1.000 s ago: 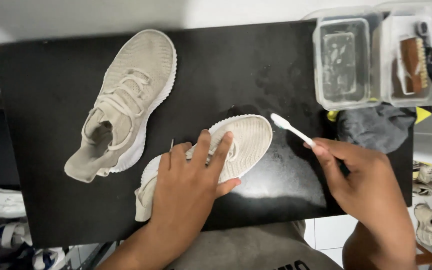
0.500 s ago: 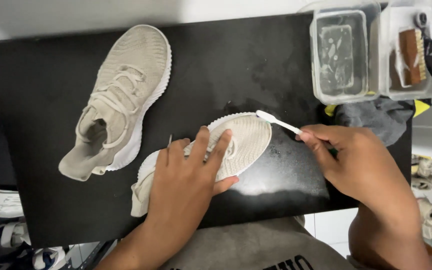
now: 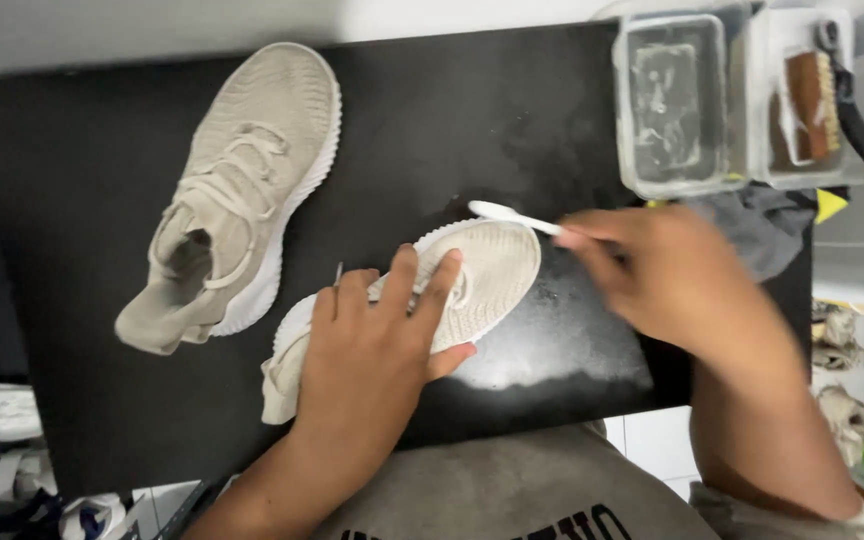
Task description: Cleaning the midsole of a sneaker using a toothbrush, cloth, and cleaning solution.
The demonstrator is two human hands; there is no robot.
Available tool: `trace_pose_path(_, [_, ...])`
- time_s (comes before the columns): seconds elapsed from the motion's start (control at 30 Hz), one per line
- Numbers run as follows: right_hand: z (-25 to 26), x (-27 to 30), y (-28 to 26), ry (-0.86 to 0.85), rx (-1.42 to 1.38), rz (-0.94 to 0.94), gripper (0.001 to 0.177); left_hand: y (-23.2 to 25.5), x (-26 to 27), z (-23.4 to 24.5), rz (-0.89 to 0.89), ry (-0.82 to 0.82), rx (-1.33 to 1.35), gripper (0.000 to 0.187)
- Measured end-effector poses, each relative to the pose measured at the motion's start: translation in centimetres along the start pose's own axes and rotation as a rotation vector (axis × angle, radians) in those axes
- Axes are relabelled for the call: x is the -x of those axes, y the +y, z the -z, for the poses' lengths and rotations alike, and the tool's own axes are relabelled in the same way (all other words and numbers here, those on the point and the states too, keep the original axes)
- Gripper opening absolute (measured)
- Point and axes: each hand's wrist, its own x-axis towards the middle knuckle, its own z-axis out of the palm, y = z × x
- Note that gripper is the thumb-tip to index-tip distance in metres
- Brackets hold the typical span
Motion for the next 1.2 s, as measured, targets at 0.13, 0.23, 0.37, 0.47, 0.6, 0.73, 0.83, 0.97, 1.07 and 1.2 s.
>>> trace_pose_path(0.13, [0.1, -0.8, -0.9, -0.123, 0.008, -0.137, 0.024, -0.1, -0.1, 0.4, -0.007, -0.013, -0.008, 0.094])
trace_pose_path(0.23, [0.9, 1.0, -0.1, -0.093, 0.037, -0.149, 0.025, -0.2, 0.0, 0.3, 0.016, -0.011, 0.040, 0.092])
trace_pose_path(0.37, [-1.2, 4.7, 1.7, 0.061, -0.112, -0.167, 0.020, 0.0, -0.2, 0.2, 0.032, 0.004, 0.014, 0.090])
trace_pose_path(0.47, [-4.1, 6.0, 1.5, 0.112, -0.224, -0.278, 0.012, 0.3, -0.2, 0.4, 0.045, -0.019, -0.032, 0.091])
trace_pose_path(0.6, [-6.5, 6.9, 0.1, 0.137, -0.312, -0.378, 0.019, 0.3, -0.5, 0.7, 0.058, -0.022, -0.024, 0.094])
trace_pose_path(0.73, [-7.2, 6.6, -0.7, 0.110, -0.318, -0.441, 0.028, 0.1, -0.3, 0.4, 0.050, -0.023, -0.008, 0.091])
trace_pose_path(0.83, [-7.5, 5.1, -0.8, 0.166, -0.221, -0.394, 0.027, 0.4, -0.1, 0.3, 0.022, -0.025, -0.035, 0.095])
trace_pose_path(0.97, [-7.2, 5.3, -0.9, 0.174, -0.211, -0.325, 0.023, 0.3, -0.4, 0.6, 0.041, -0.010, -0.049, 0.095])
trace_pose_path(1.07, [-7.1, 7.4, -0.8, 0.111, -0.206, -0.376, 0.024, 0.2, -0.5, 0.6, 0.064, -0.008, -0.018, 0.093])
trace_pose_path(1.2, [-8.0, 7.8, -0.8, 0.106, -0.167, -0.419, 0.026, 0.3, -0.2, 0.3, 0.033, -0.021, -0.036, 0.094])
